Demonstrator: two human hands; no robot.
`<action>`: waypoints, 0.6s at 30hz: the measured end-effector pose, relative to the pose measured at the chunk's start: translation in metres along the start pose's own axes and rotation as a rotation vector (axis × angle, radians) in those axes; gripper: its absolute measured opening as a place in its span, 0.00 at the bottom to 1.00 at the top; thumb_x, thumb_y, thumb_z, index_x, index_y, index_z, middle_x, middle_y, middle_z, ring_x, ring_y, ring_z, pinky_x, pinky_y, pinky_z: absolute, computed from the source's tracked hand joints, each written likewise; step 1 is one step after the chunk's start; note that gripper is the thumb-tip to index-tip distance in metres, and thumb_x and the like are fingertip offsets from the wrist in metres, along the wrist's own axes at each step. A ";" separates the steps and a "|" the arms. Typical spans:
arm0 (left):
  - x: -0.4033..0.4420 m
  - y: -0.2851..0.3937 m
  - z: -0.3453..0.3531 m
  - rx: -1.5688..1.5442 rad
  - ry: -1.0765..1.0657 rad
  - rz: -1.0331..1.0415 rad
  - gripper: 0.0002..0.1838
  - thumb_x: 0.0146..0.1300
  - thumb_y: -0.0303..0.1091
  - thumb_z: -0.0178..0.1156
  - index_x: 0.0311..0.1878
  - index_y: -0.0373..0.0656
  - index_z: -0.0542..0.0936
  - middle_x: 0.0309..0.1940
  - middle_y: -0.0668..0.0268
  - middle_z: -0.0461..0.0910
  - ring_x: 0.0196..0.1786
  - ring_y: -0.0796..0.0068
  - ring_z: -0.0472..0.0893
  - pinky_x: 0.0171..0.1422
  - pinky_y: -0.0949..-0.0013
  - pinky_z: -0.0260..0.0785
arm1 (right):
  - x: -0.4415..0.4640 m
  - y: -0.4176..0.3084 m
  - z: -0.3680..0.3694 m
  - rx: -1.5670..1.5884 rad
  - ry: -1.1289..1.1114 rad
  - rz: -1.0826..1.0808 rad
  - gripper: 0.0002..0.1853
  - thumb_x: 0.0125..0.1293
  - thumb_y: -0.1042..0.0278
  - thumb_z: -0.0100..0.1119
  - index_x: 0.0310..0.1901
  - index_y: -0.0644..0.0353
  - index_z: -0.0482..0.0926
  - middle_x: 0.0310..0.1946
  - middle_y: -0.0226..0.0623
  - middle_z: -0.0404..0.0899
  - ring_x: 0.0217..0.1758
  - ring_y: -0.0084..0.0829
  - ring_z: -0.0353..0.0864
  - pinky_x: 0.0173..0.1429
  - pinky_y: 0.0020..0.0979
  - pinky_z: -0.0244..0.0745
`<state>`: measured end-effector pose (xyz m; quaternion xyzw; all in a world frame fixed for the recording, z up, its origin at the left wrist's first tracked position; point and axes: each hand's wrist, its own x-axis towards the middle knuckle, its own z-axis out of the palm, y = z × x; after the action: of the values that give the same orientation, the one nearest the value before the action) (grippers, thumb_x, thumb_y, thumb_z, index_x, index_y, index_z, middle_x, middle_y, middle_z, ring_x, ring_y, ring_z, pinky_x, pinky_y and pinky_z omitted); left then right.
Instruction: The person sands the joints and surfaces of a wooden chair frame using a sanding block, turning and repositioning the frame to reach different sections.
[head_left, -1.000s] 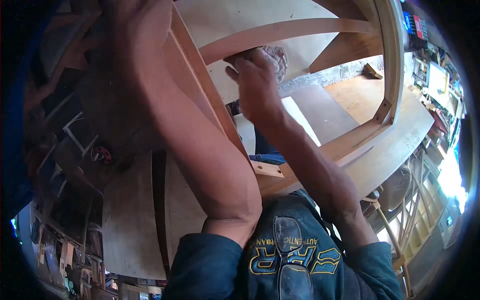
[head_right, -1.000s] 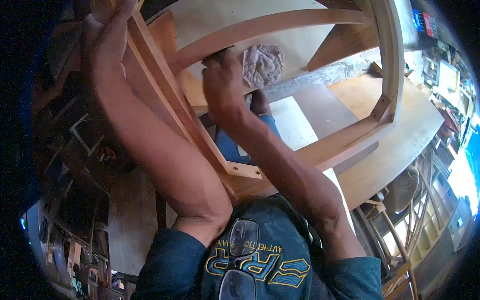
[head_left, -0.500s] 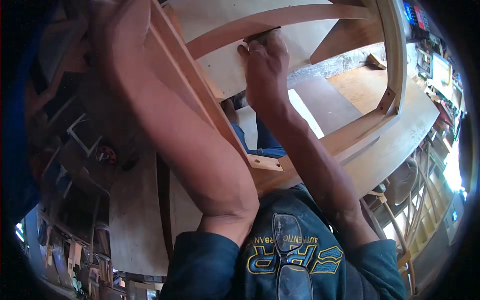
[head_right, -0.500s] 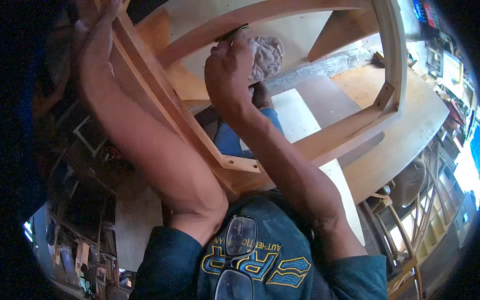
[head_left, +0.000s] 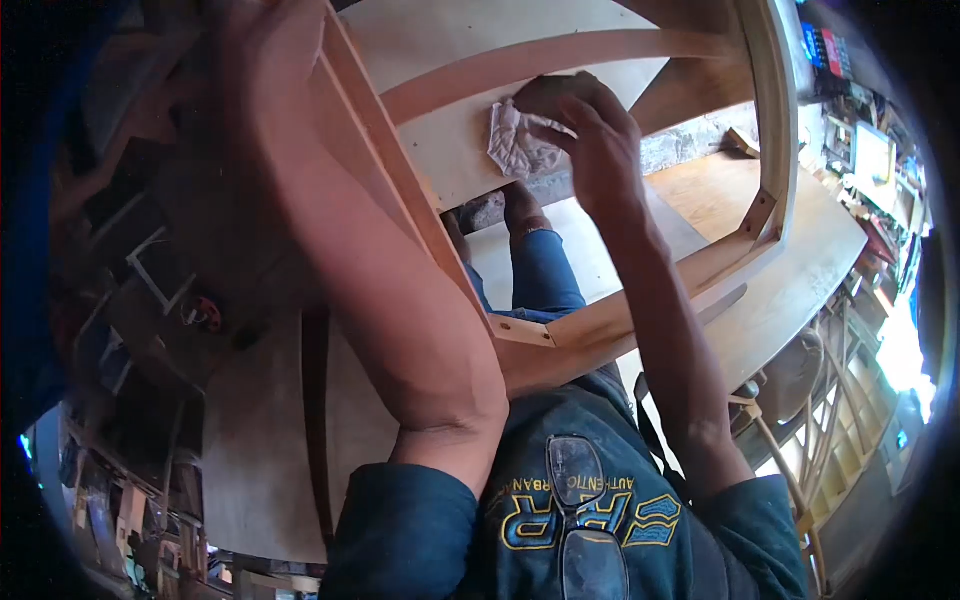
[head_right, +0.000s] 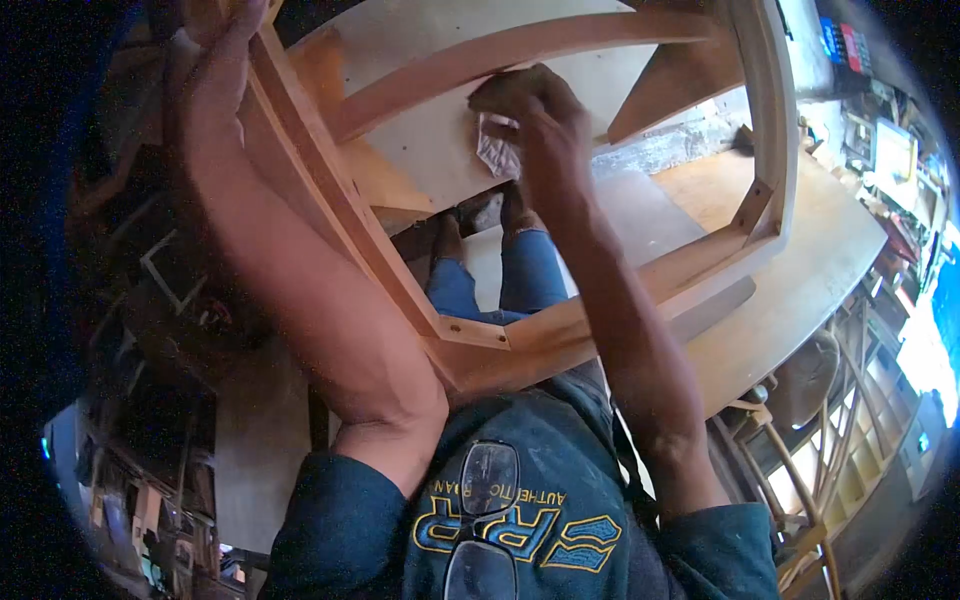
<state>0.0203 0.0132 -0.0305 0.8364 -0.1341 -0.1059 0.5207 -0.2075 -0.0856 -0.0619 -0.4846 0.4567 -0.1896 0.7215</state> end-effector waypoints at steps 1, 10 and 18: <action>0.000 0.001 -0.001 -0.005 0.008 0.000 0.26 0.55 0.36 0.61 0.54 0.33 0.69 0.48 0.55 0.71 0.51 0.61 0.70 0.55 0.64 0.61 | -0.002 -0.001 -0.009 -0.021 0.021 -0.006 0.18 0.63 0.73 0.47 0.53 0.69 0.67 0.37 0.41 0.77 0.40 0.30 0.78 0.41 0.29 0.76; 0.005 0.005 -0.006 0.026 0.096 -0.002 0.25 0.55 0.35 0.61 0.54 0.33 0.69 0.47 0.55 0.71 0.50 0.61 0.70 0.53 0.64 0.61 | 0.026 -0.055 -0.008 -1.094 -0.633 -0.968 0.25 0.51 0.83 0.54 0.54 0.59 0.71 0.43 0.45 0.74 0.38 0.38 0.76 0.41 0.32 0.76; 0.007 0.011 0.009 0.180 0.296 -0.022 0.25 0.55 0.35 0.60 0.54 0.33 0.69 0.46 0.56 0.71 0.49 0.61 0.70 0.52 0.64 0.61 | 0.067 -0.071 0.016 -1.101 -1.256 -1.277 0.25 0.46 0.84 0.56 0.50 0.65 0.71 0.43 0.45 0.73 0.48 0.40 0.74 0.52 0.36 0.73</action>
<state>0.0226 -0.0006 -0.0249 0.8875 -0.0560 0.0251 0.4567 -0.1477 -0.1576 -0.0301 -0.9076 -0.3169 -0.0156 0.2750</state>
